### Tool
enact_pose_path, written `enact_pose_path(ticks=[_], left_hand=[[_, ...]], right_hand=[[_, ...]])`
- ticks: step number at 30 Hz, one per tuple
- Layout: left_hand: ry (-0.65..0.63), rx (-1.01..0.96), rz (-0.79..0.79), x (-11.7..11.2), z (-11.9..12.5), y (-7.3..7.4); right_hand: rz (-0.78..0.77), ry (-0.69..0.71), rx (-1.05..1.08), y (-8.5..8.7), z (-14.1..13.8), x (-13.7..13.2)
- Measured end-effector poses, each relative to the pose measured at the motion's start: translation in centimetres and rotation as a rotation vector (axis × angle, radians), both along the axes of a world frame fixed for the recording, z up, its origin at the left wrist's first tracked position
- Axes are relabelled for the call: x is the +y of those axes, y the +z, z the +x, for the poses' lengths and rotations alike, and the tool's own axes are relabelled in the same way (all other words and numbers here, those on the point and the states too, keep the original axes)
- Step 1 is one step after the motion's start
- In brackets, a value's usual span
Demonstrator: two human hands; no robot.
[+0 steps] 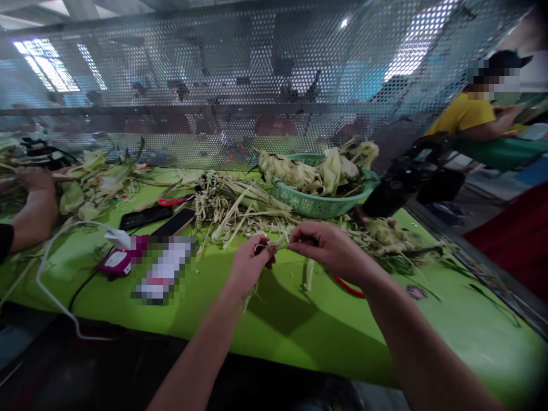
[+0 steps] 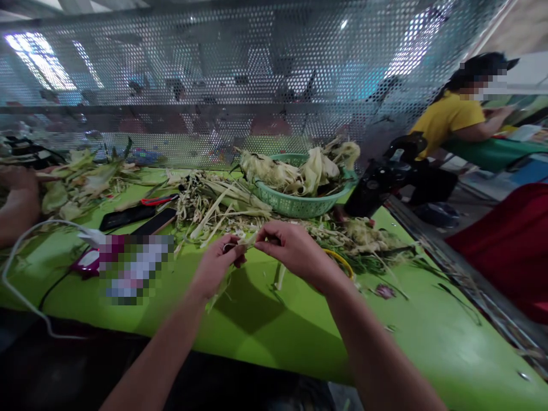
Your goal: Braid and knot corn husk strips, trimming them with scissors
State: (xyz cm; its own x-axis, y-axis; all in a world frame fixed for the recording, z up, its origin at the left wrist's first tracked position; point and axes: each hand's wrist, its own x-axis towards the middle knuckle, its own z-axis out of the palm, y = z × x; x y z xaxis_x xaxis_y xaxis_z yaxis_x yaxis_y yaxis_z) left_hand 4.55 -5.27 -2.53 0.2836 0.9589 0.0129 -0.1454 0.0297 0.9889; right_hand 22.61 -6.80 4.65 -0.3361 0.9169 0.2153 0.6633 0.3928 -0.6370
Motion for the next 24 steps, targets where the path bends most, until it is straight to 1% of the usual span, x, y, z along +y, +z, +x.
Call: enact_pose_path(ticks=[3,5,7,10,12,14,16,18,21,24], left_hand=[[-0.06,0.098,0.04,-0.2,0.0,-0.1],[-0.119,0.12,0.044,-0.5,0.0,0.1],[-0.211,0.083,0.031,-0.7,0.0,0.5],[-0.32,-0.065,-0.018,-1.1,-0.2,1.2],[-0.318,-0.177,-0.064,-1.1,-0.4,1.4],[-0.273,-0.284,-0.117,-1.1,-0.4,1.4],[-0.22,-0.38,-0.16,-1.0,-0.4,1.3],[-0.198,-0.453,-0.184,-0.9,-0.3,1.2],[-0.239,-0.504,-0.197,-0.8,-0.3,1.1],[-0.326,-0.476,-0.222,-0.9,-0.3,1.1]], right_hand=[[0.083,0.061,0.001,0.0,-0.3,0.1],[0.096,0.073,0.031,-0.3,-0.2,0.4],[0.062,0.072,0.107,-0.8,0.0,0.8],[-0.085,0.08,0.303,-1.6,0.1,1.3],[-0.197,0.089,0.436,-1.9,-0.1,1.4],[-0.263,0.084,0.525,-2.2,-0.5,1.4],[-0.272,0.063,0.569,-2.4,-0.9,1.4],[-0.254,0.032,0.591,-2.6,-1.2,1.5],[-0.222,-0.017,0.627,-2.9,-1.4,1.6],[-0.199,-0.052,0.661,-3.0,-1.4,1.6]])
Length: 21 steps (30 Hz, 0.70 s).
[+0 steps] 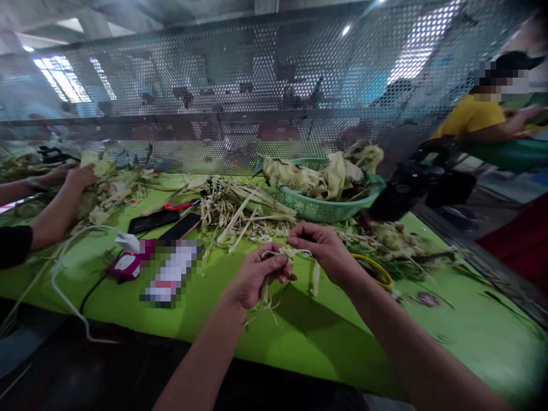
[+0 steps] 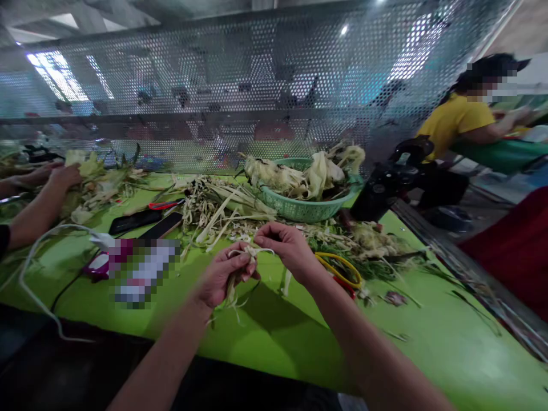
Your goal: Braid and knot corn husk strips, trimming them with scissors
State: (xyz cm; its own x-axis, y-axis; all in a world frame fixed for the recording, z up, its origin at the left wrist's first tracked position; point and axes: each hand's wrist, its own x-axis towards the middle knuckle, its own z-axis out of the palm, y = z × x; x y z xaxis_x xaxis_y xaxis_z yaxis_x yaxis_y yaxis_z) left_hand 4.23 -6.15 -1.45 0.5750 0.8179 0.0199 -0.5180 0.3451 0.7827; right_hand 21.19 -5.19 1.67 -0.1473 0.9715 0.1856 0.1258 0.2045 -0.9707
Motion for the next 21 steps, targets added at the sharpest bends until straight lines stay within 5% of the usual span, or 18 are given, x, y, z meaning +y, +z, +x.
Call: enact_pose_path(ticks=[7,15,21], left_hand=[[-0.062,-0.001,-0.02,-0.1,0.0,0.0],[0.255,-0.027,-0.057,0.7,0.0,-0.3],[0.452,0.311,0.172,1.2,0.2,-1.0]], right_hand=[[0.031,-0.03,-0.021,-0.1,0.1,0.0],[0.178,0.028,-0.279,-0.4,-0.3,0.0],[0.457,-0.004,-0.629,0.5,-0.8,-1.2]])
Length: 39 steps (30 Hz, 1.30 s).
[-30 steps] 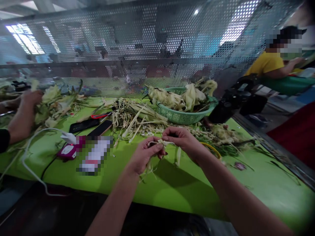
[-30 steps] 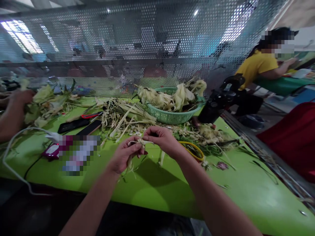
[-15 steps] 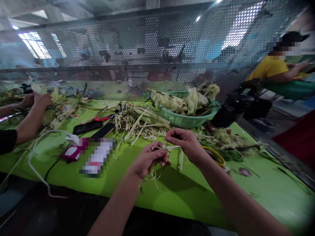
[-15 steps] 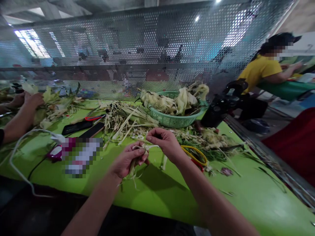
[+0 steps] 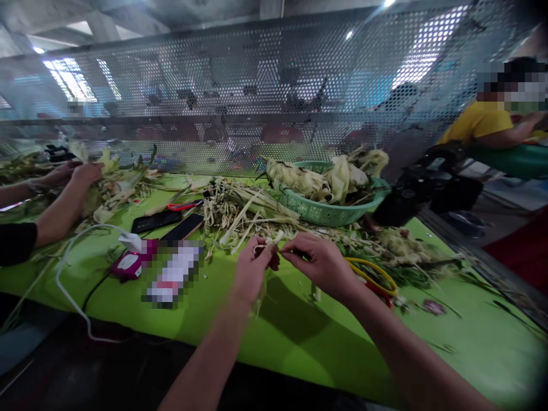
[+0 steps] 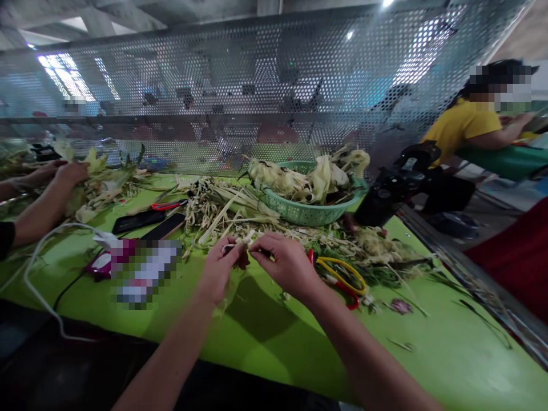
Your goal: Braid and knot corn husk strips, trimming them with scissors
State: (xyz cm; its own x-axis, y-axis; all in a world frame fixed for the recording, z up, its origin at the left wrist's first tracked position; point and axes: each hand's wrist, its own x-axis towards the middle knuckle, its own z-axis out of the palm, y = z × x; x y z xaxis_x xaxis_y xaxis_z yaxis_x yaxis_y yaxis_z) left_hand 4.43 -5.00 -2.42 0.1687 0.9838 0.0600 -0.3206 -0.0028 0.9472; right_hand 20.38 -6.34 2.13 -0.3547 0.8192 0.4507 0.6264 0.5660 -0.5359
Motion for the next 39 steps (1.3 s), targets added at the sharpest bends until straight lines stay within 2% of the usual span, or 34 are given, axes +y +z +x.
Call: enact_pose_path(ticks=[6,10,12,16,18,20,22,27,32,39], left_hand=[[0.064,0.54,0.258,-0.2,-0.2,0.1],[0.018,0.686,0.382,-0.2,-0.4,0.1],[-0.078,0.608,0.342,-0.3,-0.5,0.3],[-0.364,0.182,0.102,-0.9,-0.8,0.9],[-0.389,-0.016,0.017,-1.1,-0.8,1.1],[-0.325,-0.161,-0.04,-1.1,-0.6,1.2],[-0.227,-0.227,-0.081,-0.8,-0.4,1.0],[-0.018,-0.136,-0.096,0.0,0.1,0.3],[0.113,0.135,-0.012,0.2,0.0,0.2],[0.114,0.63,0.23,-0.2,-0.4,0.0]], right_hand=[[0.053,0.034,-0.108,0.2,0.3,-0.2],[0.033,0.061,-0.083,0.3,0.8,0.1],[-0.007,0.061,-0.021,0.5,1.1,0.2],[-0.208,0.054,0.247,0.7,1.6,0.6],[-0.325,0.07,0.357,0.5,1.5,0.8],[-0.359,0.085,0.369,0.0,1.2,0.9],[-0.292,0.064,0.284,-0.5,0.8,0.9],[-0.028,-0.046,0.043,-1.0,-0.1,0.4],[0.084,-0.069,-0.112,-1.0,-0.6,-0.2],[0.106,-0.013,-0.248,-0.8,-0.7,-0.5]])
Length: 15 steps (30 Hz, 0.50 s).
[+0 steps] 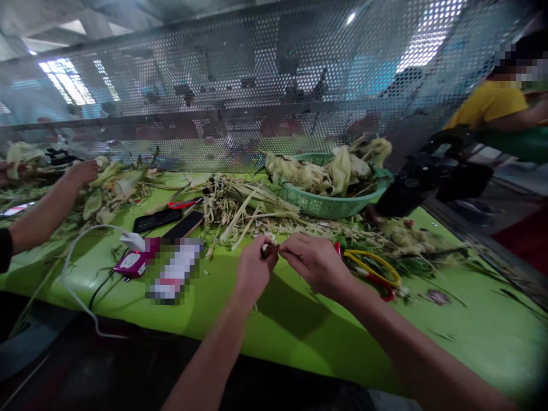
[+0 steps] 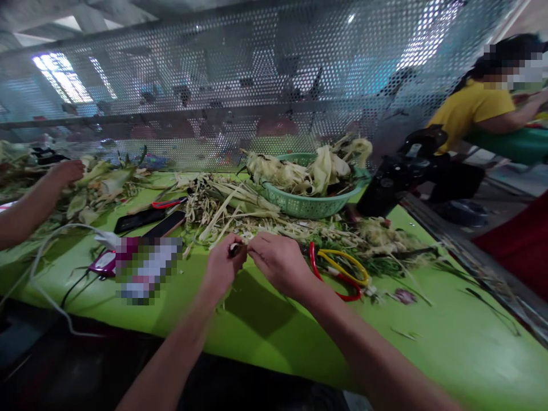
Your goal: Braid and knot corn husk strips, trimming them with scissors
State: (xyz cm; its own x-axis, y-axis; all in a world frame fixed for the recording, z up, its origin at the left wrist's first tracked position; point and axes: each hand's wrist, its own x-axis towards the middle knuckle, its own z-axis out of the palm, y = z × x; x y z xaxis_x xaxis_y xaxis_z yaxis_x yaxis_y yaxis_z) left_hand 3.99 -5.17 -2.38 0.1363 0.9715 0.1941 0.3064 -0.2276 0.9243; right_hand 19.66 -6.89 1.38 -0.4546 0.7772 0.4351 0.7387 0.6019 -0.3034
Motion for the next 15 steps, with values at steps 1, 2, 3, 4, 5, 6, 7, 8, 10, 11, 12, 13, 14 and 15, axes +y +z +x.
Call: enact_pose_path(ticks=[1,2,3,4,5,6,7,8,10,11,12,13,14,15], left_hand=[[-0.015,0.035,0.023,-0.1,0.0,0.0],[-0.03,0.054,0.039,-0.1,0.0,0.1],[-0.053,0.052,0.043,-0.2,0.0,0.2],[-0.087,0.029,0.033,-0.2,0.0,0.3],[-0.136,-0.017,0.002,-0.3,0.0,0.4],[-0.191,-0.082,-0.043,-0.4,0.0,0.6],[-0.25,-0.159,-0.099,-0.5,0.0,0.7],[-0.303,-0.241,-0.158,-0.7,0.0,0.8],[-0.357,-0.406,-0.254,-0.8,0.0,1.0],[-0.362,-0.479,-0.281,-0.8,0.0,1.1],[-0.353,-0.546,-0.292,-0.8,0.0,1.1],[-0.331,-0.603,-0.292,-0.7,0.0,1.1],[-0.3,-0.648,-0.285,-0.7,0.0,1.1],[-0.267,-0.677,-0.279,-0.5,0.0,1.1]], right_hand=[[-0.01,0.009,-0.004,0.0,0.2,0.1],[-0.023,0.015,0.004,0.1,0.4,0.3],[-0.04,0.017,0.032,0.1,0.7,0.5],[-0.062,0.019,0.08,0.2,1.0,0.8],[-0.094,0.021,0.147,0.2,1.4,1.1],[-0.139,0.021,0.227,0.3,1.7,1.4],[-0.199,0.02,0.317,0.2,2.0,1.7],[-0.272,0.02,0.406,0.2,2.2,1.9],[-0.415,0.021,0.548,0.1,2.2,2.2],[-0.462,0.022,0.592,-0.1,2.1,2.3],[-0.488,0.025,0.616,-0.2,1.9,2.3],[-0.493,0.027,0.622,-0.4,1.7,2.2],[-0.477,0.027,0.614,-0.6,1.4,2.2],[-0.449,0.024,0.595,-0.8,1.2,2.1]])
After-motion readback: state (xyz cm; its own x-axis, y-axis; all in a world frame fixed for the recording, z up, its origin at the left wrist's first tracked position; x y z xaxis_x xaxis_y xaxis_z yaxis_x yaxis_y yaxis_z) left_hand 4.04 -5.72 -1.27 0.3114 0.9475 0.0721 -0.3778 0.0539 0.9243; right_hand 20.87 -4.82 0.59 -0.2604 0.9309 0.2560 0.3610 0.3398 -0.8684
